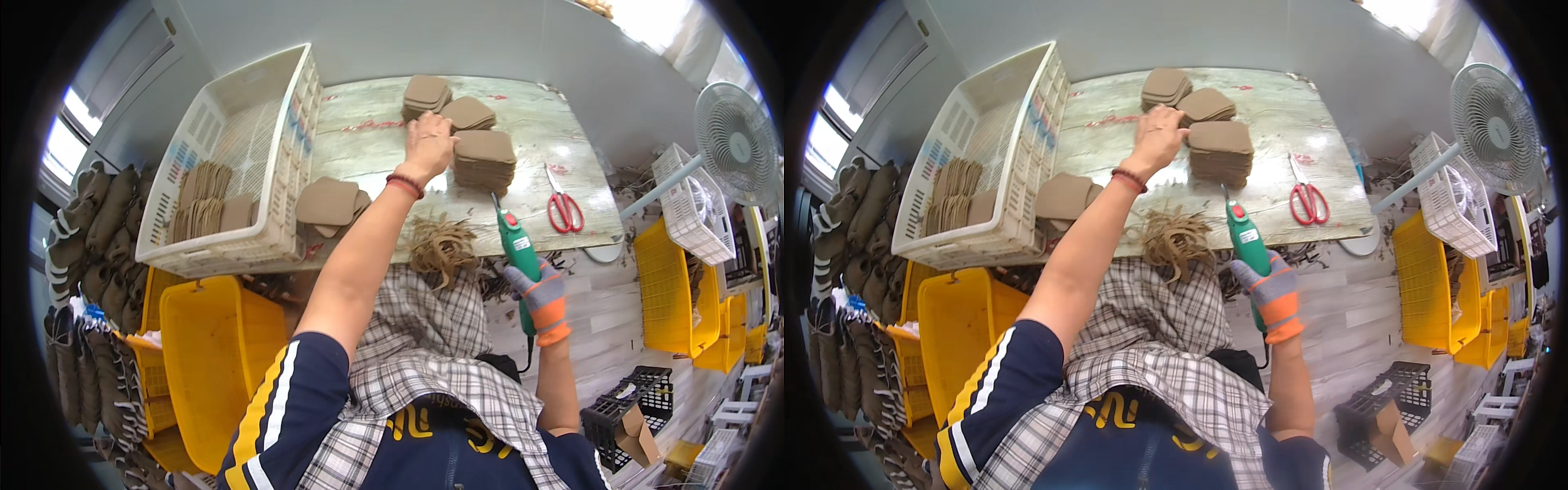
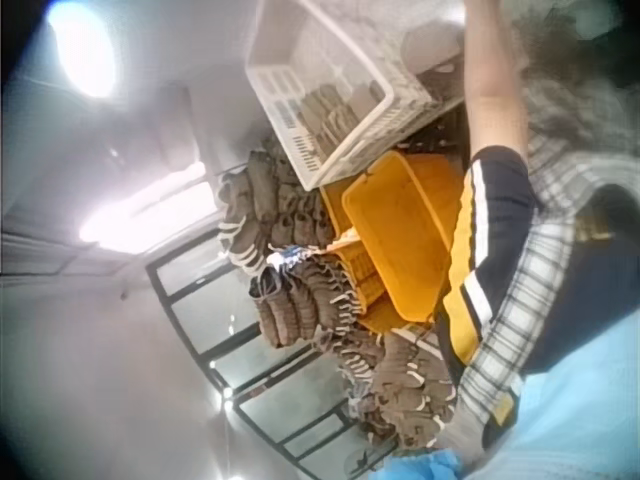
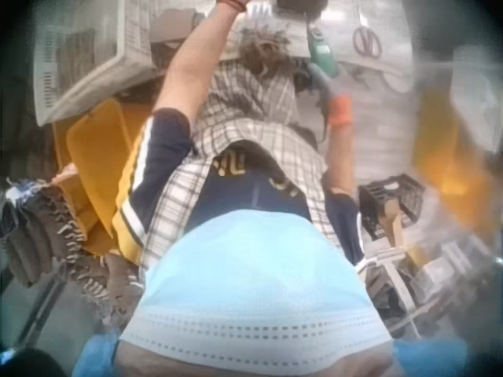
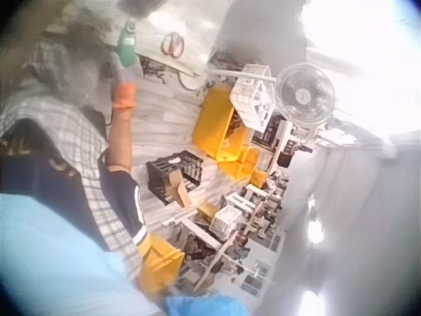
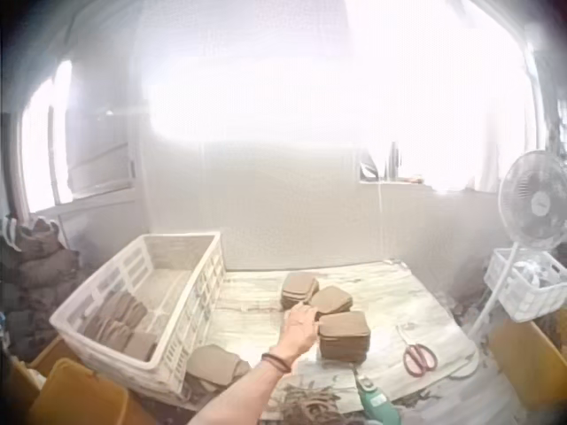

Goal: The person uses a green rotary tool to smooth the edges of stacked brown cardboard pieces on a table. The person handles each piece individually, rotating it while applying the tool, then places it back on the stack.

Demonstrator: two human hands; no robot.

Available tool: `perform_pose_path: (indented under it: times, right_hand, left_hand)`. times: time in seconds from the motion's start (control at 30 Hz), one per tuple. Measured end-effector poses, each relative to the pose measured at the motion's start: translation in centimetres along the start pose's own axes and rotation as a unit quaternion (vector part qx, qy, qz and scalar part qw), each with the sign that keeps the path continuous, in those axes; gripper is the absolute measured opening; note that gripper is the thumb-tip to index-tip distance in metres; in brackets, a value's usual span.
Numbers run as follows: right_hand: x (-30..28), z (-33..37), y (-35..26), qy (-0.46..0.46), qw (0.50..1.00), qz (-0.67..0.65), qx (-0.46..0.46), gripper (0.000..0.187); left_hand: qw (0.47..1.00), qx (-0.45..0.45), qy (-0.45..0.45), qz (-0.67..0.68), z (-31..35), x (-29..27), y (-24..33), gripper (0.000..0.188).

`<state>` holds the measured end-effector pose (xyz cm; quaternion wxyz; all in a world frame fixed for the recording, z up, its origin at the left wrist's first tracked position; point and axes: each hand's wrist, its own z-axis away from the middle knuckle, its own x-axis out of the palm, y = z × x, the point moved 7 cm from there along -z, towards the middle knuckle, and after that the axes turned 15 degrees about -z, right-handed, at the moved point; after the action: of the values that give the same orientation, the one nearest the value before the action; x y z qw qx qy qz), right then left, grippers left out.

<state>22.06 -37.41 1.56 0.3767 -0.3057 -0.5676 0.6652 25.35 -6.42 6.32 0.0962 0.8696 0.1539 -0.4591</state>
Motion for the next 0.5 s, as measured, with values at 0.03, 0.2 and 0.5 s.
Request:
perform_pose_path:
  times: [0.03, 0.2, 0.5]
  right_hand:
    - [0.0, -0.1, 0.1, -0.005, 1.0, -0.005, 0.004, 0.037]
    - [-2.0, -0.2, 2.0, 0.038, 0.999, -0.016, 0.011, 0.036]
    - [-2.2, -0.5, 1.9, 0.05, 0.998, -0.026, 0.015, 0.037]
  left_hand:
    - [0.998, 0.011, -0.038, 0.044, -1.2, 2.3, 0.3, 0.039]
    - [0.979, 0.019, -0.195, 0.062, -3.5, 7.4, 2.0, 0.051]
    - [0.97, -0.088, -0.185, 0.13, -3.5, 5.4, 0.9, 0.046]
